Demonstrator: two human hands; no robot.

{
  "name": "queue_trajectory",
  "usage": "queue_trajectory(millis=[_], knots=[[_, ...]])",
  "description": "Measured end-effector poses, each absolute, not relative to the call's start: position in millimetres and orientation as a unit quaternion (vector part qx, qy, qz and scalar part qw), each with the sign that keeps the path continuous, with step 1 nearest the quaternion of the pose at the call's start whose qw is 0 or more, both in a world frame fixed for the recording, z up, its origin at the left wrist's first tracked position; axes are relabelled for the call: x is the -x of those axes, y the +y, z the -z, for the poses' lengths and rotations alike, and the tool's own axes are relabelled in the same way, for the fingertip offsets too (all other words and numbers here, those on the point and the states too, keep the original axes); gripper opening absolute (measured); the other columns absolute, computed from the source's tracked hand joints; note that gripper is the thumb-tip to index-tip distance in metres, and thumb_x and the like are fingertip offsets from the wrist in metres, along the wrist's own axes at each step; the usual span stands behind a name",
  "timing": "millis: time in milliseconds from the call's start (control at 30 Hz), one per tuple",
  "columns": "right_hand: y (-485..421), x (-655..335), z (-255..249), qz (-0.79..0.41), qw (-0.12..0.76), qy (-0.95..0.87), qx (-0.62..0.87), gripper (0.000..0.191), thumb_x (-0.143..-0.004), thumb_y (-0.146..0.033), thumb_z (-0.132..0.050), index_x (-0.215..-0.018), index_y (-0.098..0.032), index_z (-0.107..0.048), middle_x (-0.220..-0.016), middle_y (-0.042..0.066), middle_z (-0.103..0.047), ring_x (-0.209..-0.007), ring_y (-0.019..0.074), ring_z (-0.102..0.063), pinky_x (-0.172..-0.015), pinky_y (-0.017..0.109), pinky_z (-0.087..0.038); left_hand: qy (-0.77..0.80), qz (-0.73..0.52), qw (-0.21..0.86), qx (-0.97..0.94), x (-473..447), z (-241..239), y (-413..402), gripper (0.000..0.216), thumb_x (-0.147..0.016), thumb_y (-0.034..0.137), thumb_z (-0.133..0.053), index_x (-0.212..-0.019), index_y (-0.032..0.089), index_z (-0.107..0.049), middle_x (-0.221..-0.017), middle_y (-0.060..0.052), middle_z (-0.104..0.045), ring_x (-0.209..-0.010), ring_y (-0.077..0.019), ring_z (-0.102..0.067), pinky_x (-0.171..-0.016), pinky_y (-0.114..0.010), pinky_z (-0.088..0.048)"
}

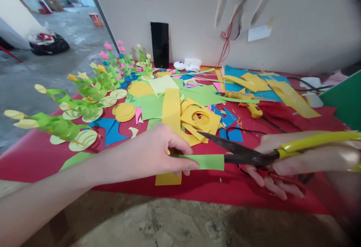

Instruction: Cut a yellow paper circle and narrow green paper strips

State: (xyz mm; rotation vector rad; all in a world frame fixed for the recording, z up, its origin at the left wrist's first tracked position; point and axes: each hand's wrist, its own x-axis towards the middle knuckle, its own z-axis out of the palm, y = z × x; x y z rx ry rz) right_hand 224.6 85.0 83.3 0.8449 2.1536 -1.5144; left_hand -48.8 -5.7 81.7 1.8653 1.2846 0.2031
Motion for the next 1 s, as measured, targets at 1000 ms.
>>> queue_trajectory(millis=[1000], knots=[[56, -252, -60, 0.448, -0.099, 0.806, -0.374, 0.041, -0.081, -0.049, -0.039, -0.06, -0.017, -0.055, -0.036, -0.011, -0.045, -0.02, -0.0013, -0.021, -0.021, 0.01, -0.015, 0.505, -0.134, 0.436, -0.733, 45, -69, -7, 0.033, -0.075, 0.047, -0.055, -0.062, 0.017, -0.063, -0.057, 0.003, -0.055, -0.05, -0.0088, -0.045, -0.042, -0.017, -0.03]])
